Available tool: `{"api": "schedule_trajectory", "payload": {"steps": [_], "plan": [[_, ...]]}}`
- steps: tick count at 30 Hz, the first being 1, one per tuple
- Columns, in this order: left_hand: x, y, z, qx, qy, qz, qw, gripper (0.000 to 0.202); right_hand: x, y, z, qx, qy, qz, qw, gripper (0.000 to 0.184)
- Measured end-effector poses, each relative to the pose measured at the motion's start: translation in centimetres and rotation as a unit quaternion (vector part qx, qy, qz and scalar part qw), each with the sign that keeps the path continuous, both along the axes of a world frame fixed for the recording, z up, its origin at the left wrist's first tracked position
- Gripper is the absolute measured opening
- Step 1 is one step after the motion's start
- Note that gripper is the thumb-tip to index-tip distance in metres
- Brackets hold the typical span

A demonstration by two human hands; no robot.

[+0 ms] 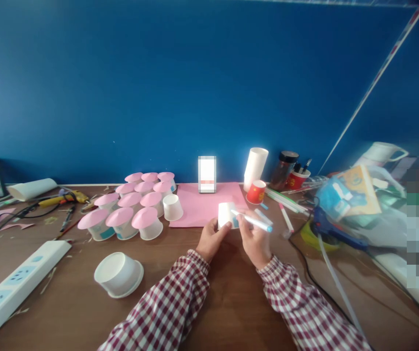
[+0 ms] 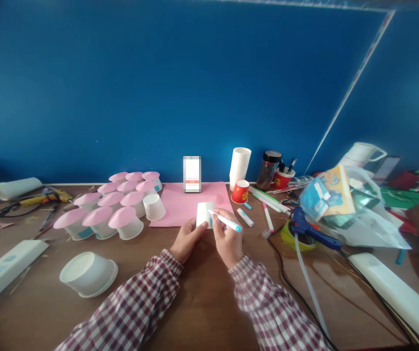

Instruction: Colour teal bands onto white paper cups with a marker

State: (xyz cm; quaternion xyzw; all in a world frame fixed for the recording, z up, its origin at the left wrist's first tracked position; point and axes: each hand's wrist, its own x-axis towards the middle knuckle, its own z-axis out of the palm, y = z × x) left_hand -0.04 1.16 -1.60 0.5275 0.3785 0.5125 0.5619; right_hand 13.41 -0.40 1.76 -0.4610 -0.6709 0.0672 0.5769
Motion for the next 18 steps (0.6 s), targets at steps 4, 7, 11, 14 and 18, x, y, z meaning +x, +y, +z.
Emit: {"api": "schedule_trajectory", "payload": {"steps": [4,7,11,14,18], "plan": [[0.04,-0.03,0.13,-0.001,0.002,0.009,1.000,0.044,0.06,0.11,-0.21,-0.001,0.000,0.003,1.000,0.020],[0.03,-0.06,0.23,-0.004,0.000,0.010,1.000,0.045,0.08,0.15,-0.35,0.001,0.002,0.005,1.000,0.020],[0.04,-0.15,0.35,-0.004,0.001,0.011,1.000,0.043,0.08,0.13,-0.33,0.002,-0.001,0.003,1.000,0.020],[0.10,-0.26,0.47,-0.003,0.000,0.009,1.000,0.043,0.06,0.10,-0.25,0.003,-0.005,0.001,1.000,0.020],[0.13,-0.32,0.59,0.000,0.005,0.012,1.000,0.042,0.05,0.13,-0.28,-0.002,-0.008,0.001,1.000,0.021]]}}
